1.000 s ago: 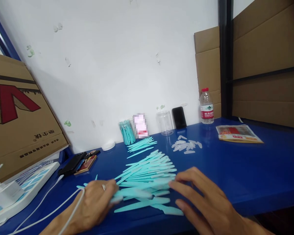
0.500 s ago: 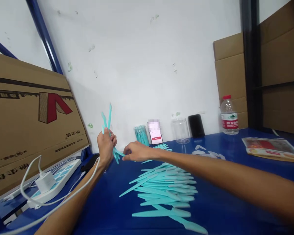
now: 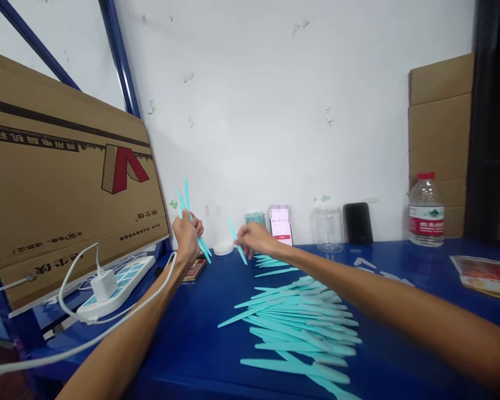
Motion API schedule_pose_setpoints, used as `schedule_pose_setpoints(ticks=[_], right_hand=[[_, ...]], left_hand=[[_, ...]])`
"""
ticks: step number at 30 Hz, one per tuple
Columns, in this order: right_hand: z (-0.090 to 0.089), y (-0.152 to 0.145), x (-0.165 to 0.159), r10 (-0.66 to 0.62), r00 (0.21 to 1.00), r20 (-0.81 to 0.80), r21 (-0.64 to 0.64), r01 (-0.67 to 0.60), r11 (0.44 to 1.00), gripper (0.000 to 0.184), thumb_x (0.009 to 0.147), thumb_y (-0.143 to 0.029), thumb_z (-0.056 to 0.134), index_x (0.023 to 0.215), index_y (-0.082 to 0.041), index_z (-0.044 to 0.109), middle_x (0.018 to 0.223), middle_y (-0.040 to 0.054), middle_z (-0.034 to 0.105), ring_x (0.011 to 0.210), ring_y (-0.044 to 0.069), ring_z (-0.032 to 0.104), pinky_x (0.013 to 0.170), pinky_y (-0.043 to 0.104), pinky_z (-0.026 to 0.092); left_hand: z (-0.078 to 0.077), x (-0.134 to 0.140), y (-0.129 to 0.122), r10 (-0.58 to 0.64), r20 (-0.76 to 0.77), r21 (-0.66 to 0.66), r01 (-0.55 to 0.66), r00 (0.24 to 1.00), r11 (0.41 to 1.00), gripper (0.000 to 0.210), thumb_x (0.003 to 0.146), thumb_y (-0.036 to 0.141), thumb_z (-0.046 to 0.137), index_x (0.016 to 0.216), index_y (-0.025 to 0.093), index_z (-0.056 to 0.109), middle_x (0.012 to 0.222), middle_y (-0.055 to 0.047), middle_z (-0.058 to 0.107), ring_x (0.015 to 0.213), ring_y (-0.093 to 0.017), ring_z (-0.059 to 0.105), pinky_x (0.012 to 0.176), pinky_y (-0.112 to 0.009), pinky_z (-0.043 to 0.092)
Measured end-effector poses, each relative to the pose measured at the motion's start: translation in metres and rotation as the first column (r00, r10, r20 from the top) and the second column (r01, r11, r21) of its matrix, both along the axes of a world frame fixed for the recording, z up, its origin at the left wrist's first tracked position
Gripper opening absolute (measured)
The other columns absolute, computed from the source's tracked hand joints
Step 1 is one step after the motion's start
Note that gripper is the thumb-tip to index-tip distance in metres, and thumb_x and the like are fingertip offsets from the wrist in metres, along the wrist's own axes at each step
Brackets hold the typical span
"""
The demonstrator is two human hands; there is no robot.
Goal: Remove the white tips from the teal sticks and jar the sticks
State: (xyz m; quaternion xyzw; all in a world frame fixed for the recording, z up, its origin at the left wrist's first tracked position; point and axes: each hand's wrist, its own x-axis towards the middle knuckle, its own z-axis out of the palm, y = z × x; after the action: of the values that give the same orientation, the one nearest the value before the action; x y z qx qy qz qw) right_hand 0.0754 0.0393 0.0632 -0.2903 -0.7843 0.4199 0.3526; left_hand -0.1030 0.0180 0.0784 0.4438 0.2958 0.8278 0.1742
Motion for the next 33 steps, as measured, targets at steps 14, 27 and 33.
schedule_pose_setpoints(ticks=[14, 27, 33], right_hand=[[0.042, 0.017, -0.029, 0.18, 0.893, -0.412, -0.025, -0.209, 0.978, 0.037, 0.063, -0.031, 0.079, 0.051, -0.016, 0.047, 0.047, -0.0056, 0.044, 0.045, 0.006, 0.041, 0.041, 0.019, 0.037], [0.025, 0.013, -0.052, -0.171, 0.983, -0.061, 0.491, 0.178, 0.853, 0.015, 0.078, -0.02, 0.062, 0.064, -0.017, 0.057, 0.067, 0.0074, 0.064, 0.072, 0.021, 0.063, 0.067, 0.029, 0.045], [0.002, -0.008, -0.066, -0.219, 0.931, 0.293, 0.722, -0.065, 0.689, 0.021, 0.084, -0.027, 0.057, 0.096, -0.015, 0.068, 0.094, 0.0111, 0.071, 0.086, 0.021, 0.064, 0.069, 0.026, 0.041]], left_hand=[[-0.029, 0.031, -0.016, -0.449, -0.249, -0.303, 0.371, 0.858, 0.878, 0.036, 0.088, 0.053, 0.052, 0.078, 0.019, 0.045, 0.049, 0.01, 0.032, 0.033, -0.002, 0.024, 0.034, -0.014, 0.015], [-0.021, 0.013, -0.01, -0.278, -0.006, -0.221, 0.27, 0.96, 0.937, 0.044, 0.073, 0.057, 0.068, 0.076, 0.017, 0.049, 0.047, 0.012, 0.029, 0.034, -0.003, 0.023, 0.034, -0.016, 0.016], [-0.03, -0.01, 0.003, 0.048, 0.036, -0.332, -0.033, 0.998, 0.943, 0.037, 0.066, 0.038, 0.075, 0.062, 0.017, 0.044, 0.044, 0.01, 0.038, 0.035, -0.004, 0.034, 0.036, -0.017, 0.026]])
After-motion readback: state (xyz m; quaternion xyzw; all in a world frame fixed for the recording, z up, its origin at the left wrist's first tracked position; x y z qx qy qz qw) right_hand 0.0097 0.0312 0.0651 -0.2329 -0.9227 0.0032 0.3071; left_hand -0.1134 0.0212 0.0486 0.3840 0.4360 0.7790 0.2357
